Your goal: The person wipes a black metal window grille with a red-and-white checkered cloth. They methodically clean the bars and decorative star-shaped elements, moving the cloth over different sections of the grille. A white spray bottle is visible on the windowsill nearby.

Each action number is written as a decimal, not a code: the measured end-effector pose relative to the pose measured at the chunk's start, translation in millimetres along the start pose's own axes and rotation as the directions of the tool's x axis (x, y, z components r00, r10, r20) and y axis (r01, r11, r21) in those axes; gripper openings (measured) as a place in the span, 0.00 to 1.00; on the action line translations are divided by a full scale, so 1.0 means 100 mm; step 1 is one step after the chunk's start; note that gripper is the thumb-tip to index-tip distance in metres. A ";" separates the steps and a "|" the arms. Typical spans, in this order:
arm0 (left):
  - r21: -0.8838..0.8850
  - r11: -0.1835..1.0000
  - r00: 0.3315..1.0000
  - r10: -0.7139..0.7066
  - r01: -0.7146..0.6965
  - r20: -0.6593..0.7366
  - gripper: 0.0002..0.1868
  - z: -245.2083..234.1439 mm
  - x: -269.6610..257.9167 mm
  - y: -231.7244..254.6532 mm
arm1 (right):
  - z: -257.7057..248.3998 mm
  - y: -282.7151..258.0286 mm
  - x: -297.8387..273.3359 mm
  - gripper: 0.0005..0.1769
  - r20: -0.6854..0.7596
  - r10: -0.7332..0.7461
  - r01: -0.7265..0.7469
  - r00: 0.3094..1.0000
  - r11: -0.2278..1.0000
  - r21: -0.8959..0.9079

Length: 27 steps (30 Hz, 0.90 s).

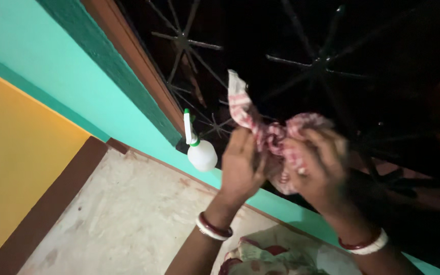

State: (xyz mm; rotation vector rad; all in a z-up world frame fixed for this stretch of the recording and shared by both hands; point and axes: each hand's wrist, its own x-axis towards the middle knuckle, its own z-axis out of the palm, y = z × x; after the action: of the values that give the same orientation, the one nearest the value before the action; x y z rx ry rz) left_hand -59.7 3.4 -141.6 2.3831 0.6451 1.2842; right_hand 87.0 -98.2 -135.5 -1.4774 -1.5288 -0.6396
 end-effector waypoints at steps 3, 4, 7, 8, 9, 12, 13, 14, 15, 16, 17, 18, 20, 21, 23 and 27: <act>-0.178 0.976 0.991 -0.113 0.124 0.072 0.15 0.20 0.07 0.12 | 0.00 0.14 -0.01 0.25 -0.110 0.106 -0.106 0.988 0.994 0.002; -0.227 0.963 0.989 -0.137 0.148 0.062 0.13 0.27 0.15 0.15 | 0.04 0.15 0.00 0.28 -0.083 0.084 -0.081 0.993 0.996 0.038; -0.358 0.930 0.997 -0.080 0.080 0.015 0.12 0.36 0.31 0.23 | 0.16 0.17 0.01 0.33 -0.049 0.059 -0.051 0.997 0.987 0.155; -0.395 0.918 0.999 -0.037 0.029 -0.012 0.13 0.37 0.37 0.25 | 0.21 0.20 0.05 0.33 -0.075 0.075 -0.059 0.994 0.978 0.199; -0.388 0.921 1.000 -0.023 0.019 -0.005 0.11 0.37 0.43 0.26 | 0.25 0.23 0.08 0.33 -0.099 0.091 -0.064 0.991 0.968 0.243; -0.365 0.928 0.996 -0.043 0.069 0.078 0.08 0.35 0.48 0.31 | 0.27 0.30 0.09 0.33 -0.090 0.111 -0.081 0.990 0.955 0.284; -0.355 0.927 0.988 -0.080 0.123 0.134 0.08 0.34 0.47 0.32 | 0.25 0.31 0.09 0.32 -0.085 0.095 -0.068 0.992 0.958 0.280; -0.339 0.925 0.976 -0.114 0.172 0.184 0.07 0.33 0.49 0.32 | 0.25 0.33 0.10 0.31 -0.084 0.073 -0.047 0.994 0.959 0.279; -0.339 0.934 0.988 -0.066 0.110 0.138 0.07 0.34 0.50 0.32 | 0.25 0.36 0.12 0.31 -0.083 0.051 -0.026 0.995 0.960 0.279; -0.333 0.942 0.995 -0.019 0.050 0.095 0.07 0.35 0.48 0.31 | 0.25 0.36 0.12 0.30 -0.071 0.054 -0.035 0.996 0.969 0.246; -0.324 0.946 0.998 0.029 -0.010 0.054 0.07 0.36 0.46 0.30 | 0.25 0.37 0.11 0.30 -0.060 0.057 -0.043 0.997 0.976 0.213; -0.320 0.946 0.994 -0.019 0.054 0.111 0.07 0.36 0.42 0.27 | 0.23 0.39 0.09 0.30 -0.046 0.064 -0.055 0.997 0.983 0.173; -0.299 0.938 0.969 -0.108 0.173 0.221 0.06 0.35 0.34 0.18 | 0.25 0.35 0.03 0.33 -0.033 0.036 -0.032 0.999 0.993 0.110; -0.254 0.963 0.984 -0.045 0.088 0.170 0.11 0.38 0.32 0.15 | 0.27 0.34 0.01 0.35 -0.028 0.020 -0.018 0.999 0.997 0.078; -0.146 0.987 0.994 0.076 -0.063 0.083 0.20 0.41 0.21 0.09 | 0.30 0.31 -0.08 0.35 0.023 -0.031 0.033 0.999 0.997 -0.070; -0.121 0.992 0.997 0.050 -0.042 0.058 0.27 0.43 -0.03 0.13 | 0.42 0.30 -0.33 0.40 0.067 -0.044 0.055 0.997 0.985 -0.165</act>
State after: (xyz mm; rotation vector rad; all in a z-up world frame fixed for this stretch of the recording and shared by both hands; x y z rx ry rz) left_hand -21.7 -12.9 -159.9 2.3412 0.4838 1.2279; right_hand 102.3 -74.6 -190.0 -1.6020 -1.5968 -0.7722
